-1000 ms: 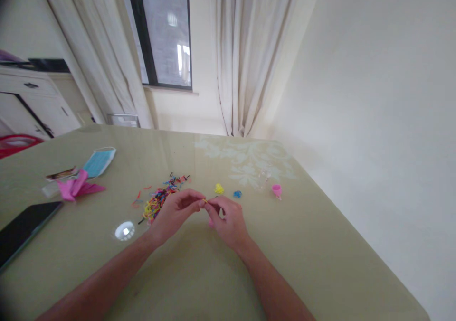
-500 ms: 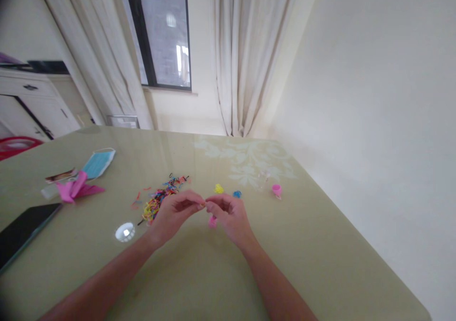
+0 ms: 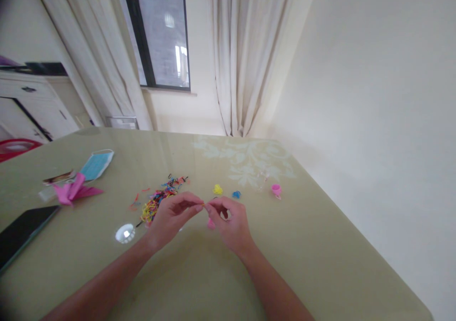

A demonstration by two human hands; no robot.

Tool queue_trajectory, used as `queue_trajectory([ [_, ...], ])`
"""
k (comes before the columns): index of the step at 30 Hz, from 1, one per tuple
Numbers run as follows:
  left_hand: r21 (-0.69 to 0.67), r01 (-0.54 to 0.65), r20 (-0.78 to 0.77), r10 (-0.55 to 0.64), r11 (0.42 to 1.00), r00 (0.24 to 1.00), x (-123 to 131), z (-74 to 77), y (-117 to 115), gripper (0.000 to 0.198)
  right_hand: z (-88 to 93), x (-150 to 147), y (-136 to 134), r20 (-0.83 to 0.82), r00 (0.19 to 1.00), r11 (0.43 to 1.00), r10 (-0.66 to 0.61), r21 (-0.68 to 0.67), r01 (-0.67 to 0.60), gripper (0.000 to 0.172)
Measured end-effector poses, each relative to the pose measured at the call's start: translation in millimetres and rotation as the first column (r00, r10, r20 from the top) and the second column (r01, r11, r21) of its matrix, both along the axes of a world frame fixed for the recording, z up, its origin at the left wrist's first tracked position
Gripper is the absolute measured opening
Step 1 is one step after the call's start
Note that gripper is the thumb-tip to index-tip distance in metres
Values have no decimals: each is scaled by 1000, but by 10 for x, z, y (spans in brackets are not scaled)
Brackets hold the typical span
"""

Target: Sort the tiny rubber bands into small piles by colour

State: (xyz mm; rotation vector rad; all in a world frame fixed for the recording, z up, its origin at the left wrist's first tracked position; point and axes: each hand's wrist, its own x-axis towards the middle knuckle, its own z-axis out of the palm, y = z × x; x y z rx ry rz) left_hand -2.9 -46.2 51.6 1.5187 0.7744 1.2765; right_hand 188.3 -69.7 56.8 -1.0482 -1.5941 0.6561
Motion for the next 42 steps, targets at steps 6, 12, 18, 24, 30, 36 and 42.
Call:
queue_trajectory([
  [6, 17, 8, 56, -9, 1000, 998, -2, 38, -25, 14, 46, -1, -45, 66, 998, 997, -8, 75, 3, 15],
  [12, 64, 31, 50, -34, 997, 998, -7, 73, -64, 8, 68, 12, -41, 70, 997, 991, -8, 132, -1, 11],
  [18, 59, -51, -204, 62, 997, 977, -97, 30, 41, 21, 161, 64, -116, 85, 994, 942, -67, 334, 35, 7],
  [24, 366, -193, -837, 413, 910, 359, -294, -141, 214, 20, 206, 122, -181, 89, 993, 888, -73, 460, 24, 19],
  [30, 308, -159, -935, 330, 938, 133, -349, -169, 286, 23, 150, 213, -76, 103, 982, 883, -157, 461, 93, 16],
  [36, 330, -167, -928, 352, 929, 126, -335, -149, 320, 24, -2, 396, 314, 378, 879, 954, -292, 175, 242, 24],
  [42, 395, -201, -883, 431, 897, 188, -347, -163, 347, 21, 111, 272, 767, 770, 630, 892, -99, -213, 400, 28],
])
